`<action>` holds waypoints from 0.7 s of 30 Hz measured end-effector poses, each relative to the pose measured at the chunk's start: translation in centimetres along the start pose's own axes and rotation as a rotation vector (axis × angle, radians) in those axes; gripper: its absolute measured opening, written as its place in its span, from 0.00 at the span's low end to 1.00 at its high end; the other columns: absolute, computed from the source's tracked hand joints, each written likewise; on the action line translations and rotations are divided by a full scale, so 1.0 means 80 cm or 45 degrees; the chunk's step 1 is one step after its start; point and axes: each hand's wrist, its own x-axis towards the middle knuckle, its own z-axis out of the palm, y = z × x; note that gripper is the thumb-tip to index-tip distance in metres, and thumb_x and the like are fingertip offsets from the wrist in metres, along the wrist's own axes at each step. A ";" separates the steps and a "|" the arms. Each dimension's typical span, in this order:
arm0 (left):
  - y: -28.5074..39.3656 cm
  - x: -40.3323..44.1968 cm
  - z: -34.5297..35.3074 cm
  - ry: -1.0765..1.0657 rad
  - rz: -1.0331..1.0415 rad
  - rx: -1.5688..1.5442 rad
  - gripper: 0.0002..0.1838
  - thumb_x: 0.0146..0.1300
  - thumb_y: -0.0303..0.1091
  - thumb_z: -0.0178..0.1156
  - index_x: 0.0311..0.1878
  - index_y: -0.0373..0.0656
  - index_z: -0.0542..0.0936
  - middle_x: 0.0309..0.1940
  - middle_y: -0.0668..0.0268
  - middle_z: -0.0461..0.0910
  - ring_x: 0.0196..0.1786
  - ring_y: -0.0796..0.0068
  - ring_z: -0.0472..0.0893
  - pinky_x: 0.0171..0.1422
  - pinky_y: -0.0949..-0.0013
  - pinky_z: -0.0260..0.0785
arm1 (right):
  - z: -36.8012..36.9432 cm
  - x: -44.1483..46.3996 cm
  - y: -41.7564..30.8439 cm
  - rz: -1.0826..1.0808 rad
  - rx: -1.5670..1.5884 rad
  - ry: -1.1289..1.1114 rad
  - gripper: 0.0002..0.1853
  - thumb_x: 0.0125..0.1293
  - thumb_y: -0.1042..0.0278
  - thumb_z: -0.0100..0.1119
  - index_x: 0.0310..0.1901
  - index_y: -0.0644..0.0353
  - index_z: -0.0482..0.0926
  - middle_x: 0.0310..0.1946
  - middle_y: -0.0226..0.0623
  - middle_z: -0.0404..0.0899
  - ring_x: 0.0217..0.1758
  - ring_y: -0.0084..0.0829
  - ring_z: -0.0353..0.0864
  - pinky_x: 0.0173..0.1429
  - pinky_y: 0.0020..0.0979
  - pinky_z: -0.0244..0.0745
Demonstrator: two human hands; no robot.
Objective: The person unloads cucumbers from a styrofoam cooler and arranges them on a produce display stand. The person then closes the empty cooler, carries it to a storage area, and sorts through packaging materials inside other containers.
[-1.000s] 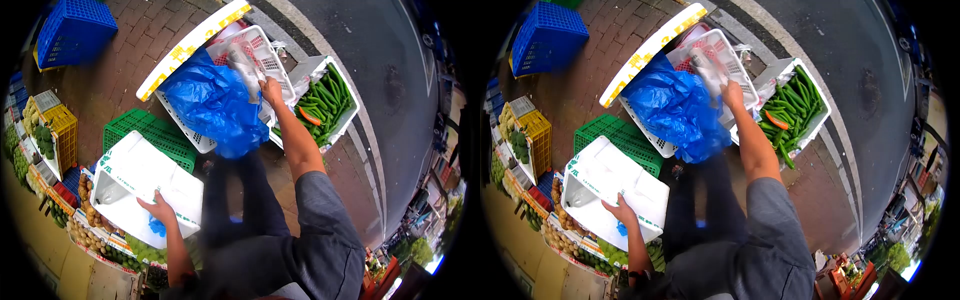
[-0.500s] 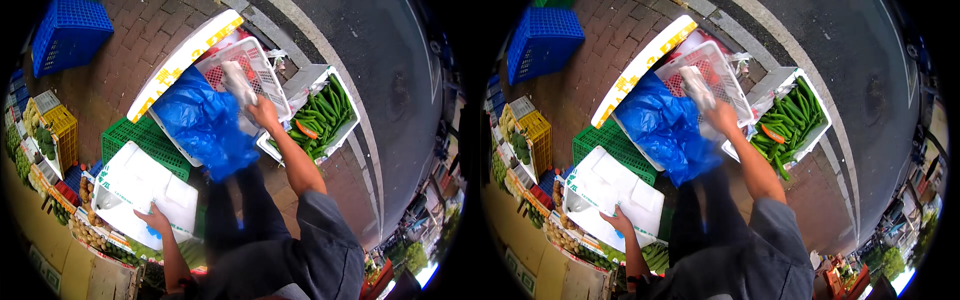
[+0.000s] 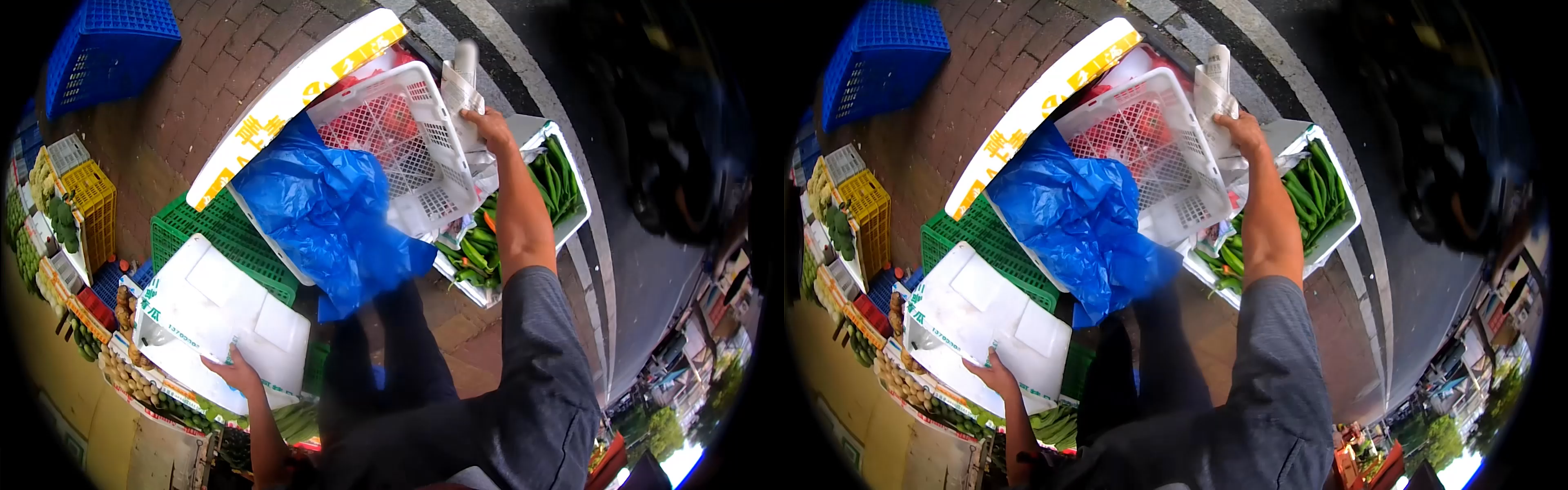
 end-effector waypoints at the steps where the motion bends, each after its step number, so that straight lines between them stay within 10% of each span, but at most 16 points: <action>1: -0.004 0.004 0.002 -0.006 -0.002 -0.044 0.44 0.69 0.30 0.61 0.79 0.32 0.46 0.75 0.37 0.56 0.72 0.46 0.66 0.76 0.55 0.59 | 0.018 0.015 0.009 0.006 0.006 0.026 0.23 0.60 0.60 0.71 0.51 0.69 0.83 0.41 0.46 0.87 0.41 0.38 0.88 0.48 0.39 0.82; 5: -0.020 0.015 0.017 -0.022 0.053 -0.175 0.43 0.69 0.28 0.60 0.79 0.31 0.45 0.75 0.38 0.56 0.73 0.47 0.65 0.77 0.55 0.57 | 0.048 0.097 0.057 -0.189 -0.712 0.412 0.24 0.57 0.56 0.70 0.48 0.69 0.85 0.43 0.56 0.87 0.48 0.49 0.88 0.55 0.44 0.80; 12: -0.034 0.024 -0.033 -0.039 -0.050 -0.093 0.45 0.66 0.27 0.63 0.78 0.30 0.48 0.74 0.39 0.58 0.73 0.48 0.65 0.79 0.57 0.54 | -0.001 -0.043 0.025 -0.539 -0.716 0.699 0.23 0.57 0.54 0.65 0.45 0.67 0.85 0.41 0.60 0.85 0.47 0.56 0.86 0.54 0.49 0.77; 16: -0.090 0.024 -0.076 0.030 -0.076 0.005 0.52 0.58 0.37 0.72 0.78 0.30 0.51 0.74 0.38 0.59 0.75 0.43 0.63 0.78 0.56 0.55 | -0.006 -0.257 -0.038 -0.692 -0.294 0.559 0.17 0.65 0.62 0.66 0.48 0.67 0.84 0.37 0.35 0.86 0.37 0.24 0.81 0.42 0.30 0.77; 21: -0.105 0.007 -0.161 -0.008 -0.079 0.045 0.53 0.54 0.45 0.73 0.77 0.36 0.54 0.62 0.44 0.72 0.62 0.43 0.75 0.64 0.50 0.70 | 0.111 -0.600 -0.125 -0.853 -0.154 0.416 0.21 0.67 0.68 0.66 0.59 0.68 0.79 0.49 0.39 0.84 0.47 0.30 0.82 0.53 0.33 0.79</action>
